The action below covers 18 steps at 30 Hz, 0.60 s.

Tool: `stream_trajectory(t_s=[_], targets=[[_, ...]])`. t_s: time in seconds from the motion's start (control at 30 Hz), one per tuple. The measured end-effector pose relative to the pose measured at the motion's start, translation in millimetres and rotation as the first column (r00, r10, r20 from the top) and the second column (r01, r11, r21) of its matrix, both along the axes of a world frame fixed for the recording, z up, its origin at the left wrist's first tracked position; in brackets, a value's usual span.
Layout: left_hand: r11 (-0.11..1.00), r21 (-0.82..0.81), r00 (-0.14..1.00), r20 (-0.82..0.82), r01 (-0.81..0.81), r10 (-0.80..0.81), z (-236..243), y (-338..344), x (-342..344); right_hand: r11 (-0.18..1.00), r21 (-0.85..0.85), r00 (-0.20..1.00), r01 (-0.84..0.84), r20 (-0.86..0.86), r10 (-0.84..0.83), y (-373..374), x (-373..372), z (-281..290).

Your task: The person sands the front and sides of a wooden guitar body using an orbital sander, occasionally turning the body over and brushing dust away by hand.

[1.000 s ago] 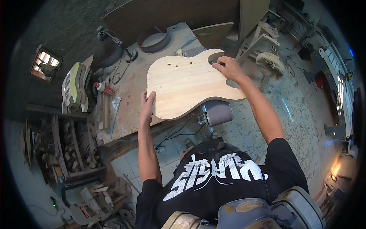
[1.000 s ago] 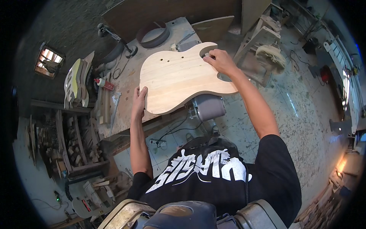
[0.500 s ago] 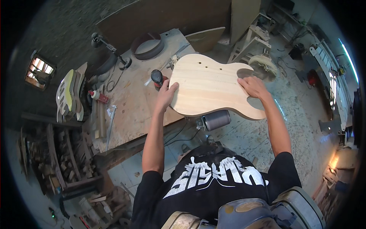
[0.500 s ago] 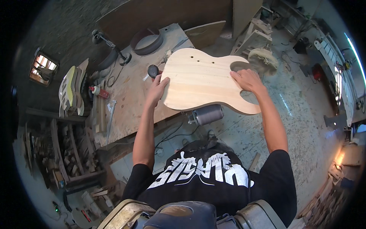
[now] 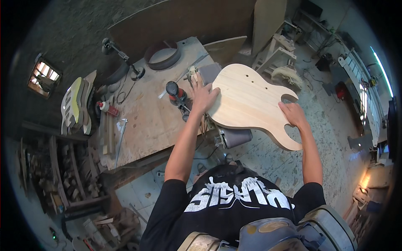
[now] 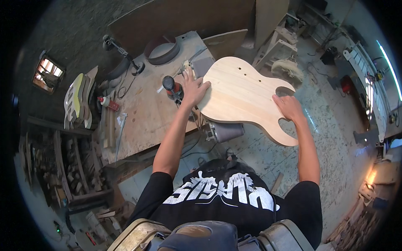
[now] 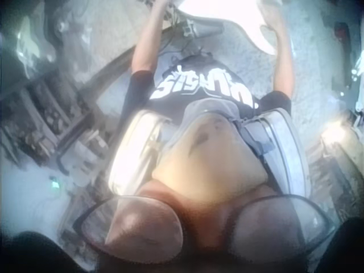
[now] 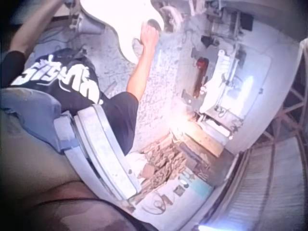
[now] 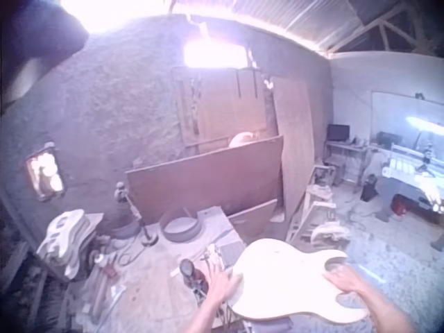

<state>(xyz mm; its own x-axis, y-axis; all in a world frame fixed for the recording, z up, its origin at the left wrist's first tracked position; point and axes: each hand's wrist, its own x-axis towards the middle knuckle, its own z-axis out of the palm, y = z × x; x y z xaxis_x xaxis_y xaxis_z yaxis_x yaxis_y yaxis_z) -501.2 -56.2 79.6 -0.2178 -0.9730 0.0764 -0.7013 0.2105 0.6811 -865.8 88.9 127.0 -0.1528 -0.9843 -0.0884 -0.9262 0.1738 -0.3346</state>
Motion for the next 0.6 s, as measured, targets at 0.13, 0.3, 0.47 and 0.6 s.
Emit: stream_trajectory(t_s=[0.13, 0.3, 0.47, 0.6], targets=[[0.999, -0.026, 1.0, 0.005, 0.029, -0.029, -8, -4, -8, 1.0, -0.004, 0.999, 0.031, 0.023, -0.031, 4, -6, 5], [1.0, -0.02, 0.999, -0.047, 0.01, -0.011, -12, 3, 10, 1.0, 0.0, 1.0, -0.024, -0.002, 0.024, -11, 2, 2], [0.964, 0.251, 0.912, -0.37, -0.084, 0.176, -6, 20, 45, 0.988, 0.022, 0.988, -0.154, 0.004, 0.154, -46, 23, 2], [0.966, 0.201, 0.828, -0.504, -0.164, 0.245, -30, 27, 84, 0.94, -0.104, 0.942, -0.325, 0.053, 0.332, -78, 46, -3]])
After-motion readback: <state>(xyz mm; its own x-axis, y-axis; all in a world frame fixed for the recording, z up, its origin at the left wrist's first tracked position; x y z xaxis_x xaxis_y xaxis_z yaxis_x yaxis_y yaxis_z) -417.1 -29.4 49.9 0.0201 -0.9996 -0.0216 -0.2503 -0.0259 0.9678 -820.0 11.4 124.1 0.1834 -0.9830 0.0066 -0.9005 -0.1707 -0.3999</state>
